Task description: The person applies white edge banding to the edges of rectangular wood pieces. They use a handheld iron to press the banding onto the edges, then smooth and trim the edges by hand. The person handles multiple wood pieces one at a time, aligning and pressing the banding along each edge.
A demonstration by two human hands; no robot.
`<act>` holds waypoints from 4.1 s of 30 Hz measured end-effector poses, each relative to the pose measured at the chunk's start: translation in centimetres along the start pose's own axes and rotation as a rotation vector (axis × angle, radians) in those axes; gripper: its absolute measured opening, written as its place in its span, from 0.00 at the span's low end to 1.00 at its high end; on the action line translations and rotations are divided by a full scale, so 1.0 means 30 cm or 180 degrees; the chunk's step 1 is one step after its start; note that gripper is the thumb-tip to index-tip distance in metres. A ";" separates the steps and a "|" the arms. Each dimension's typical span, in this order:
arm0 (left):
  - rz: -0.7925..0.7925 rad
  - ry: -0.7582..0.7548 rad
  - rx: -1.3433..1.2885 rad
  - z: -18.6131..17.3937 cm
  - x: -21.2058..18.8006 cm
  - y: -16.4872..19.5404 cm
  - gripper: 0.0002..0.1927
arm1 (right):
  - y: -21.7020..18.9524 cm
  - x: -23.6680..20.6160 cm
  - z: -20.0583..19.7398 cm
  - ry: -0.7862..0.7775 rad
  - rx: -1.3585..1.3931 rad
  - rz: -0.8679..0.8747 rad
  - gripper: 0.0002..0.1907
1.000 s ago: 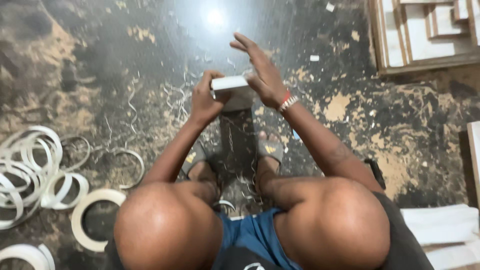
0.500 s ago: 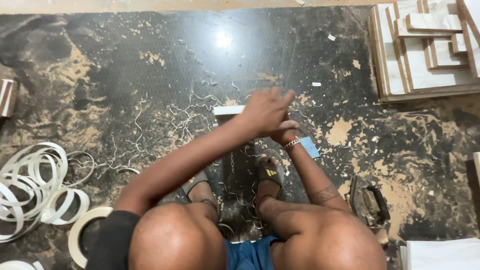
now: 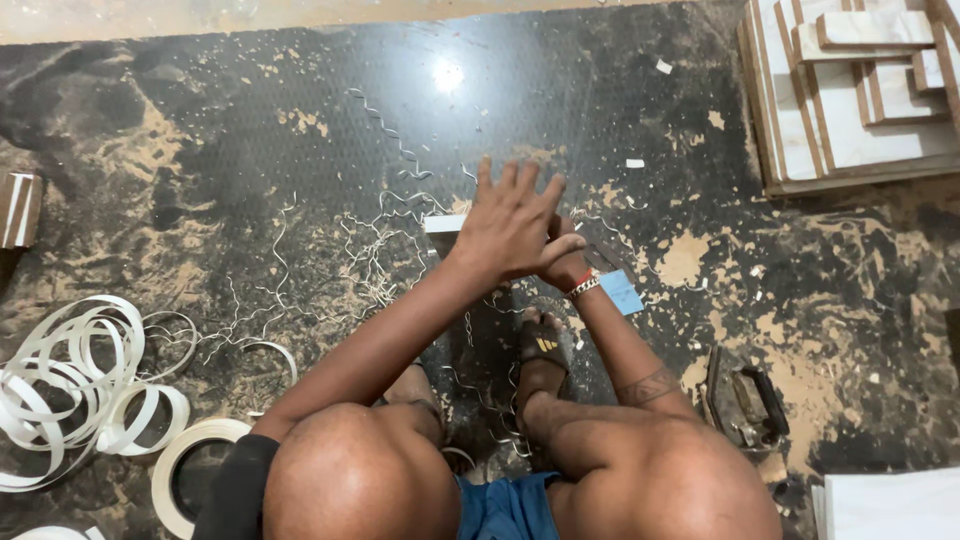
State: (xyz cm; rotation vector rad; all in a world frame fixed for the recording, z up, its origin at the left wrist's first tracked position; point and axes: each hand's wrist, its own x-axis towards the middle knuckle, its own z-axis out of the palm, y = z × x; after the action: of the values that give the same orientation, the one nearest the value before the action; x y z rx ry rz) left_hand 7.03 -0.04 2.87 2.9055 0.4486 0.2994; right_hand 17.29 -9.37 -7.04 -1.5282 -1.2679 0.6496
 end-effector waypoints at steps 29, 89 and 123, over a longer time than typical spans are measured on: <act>-0.0492 0.1263 -0.3098 0.032 -0.138 -0.238 0.45 | -0.010 -0.002 0.003 0.0245 0.0125 -0.0194 0.23; -0.0342 0.0157 -0.1901 -0.043 -0.025 -0.079 0.34 | -0.008 -0.165 -0.064 0.0555 0.1728 0.0927 0.23; -0.0327 -0.0194 -0.1033 0.150 -0.005 -0.242 0.24 | 0.126 -0.192 -0.241 0.1274 -0.0862 0.0308 0.16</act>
State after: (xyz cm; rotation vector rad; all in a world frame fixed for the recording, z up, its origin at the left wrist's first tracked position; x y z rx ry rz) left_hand 5.89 6.02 -3.03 2.5594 0.4873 0.2418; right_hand 23.30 -17.11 -9.04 -1.8412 -1.0069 0.2162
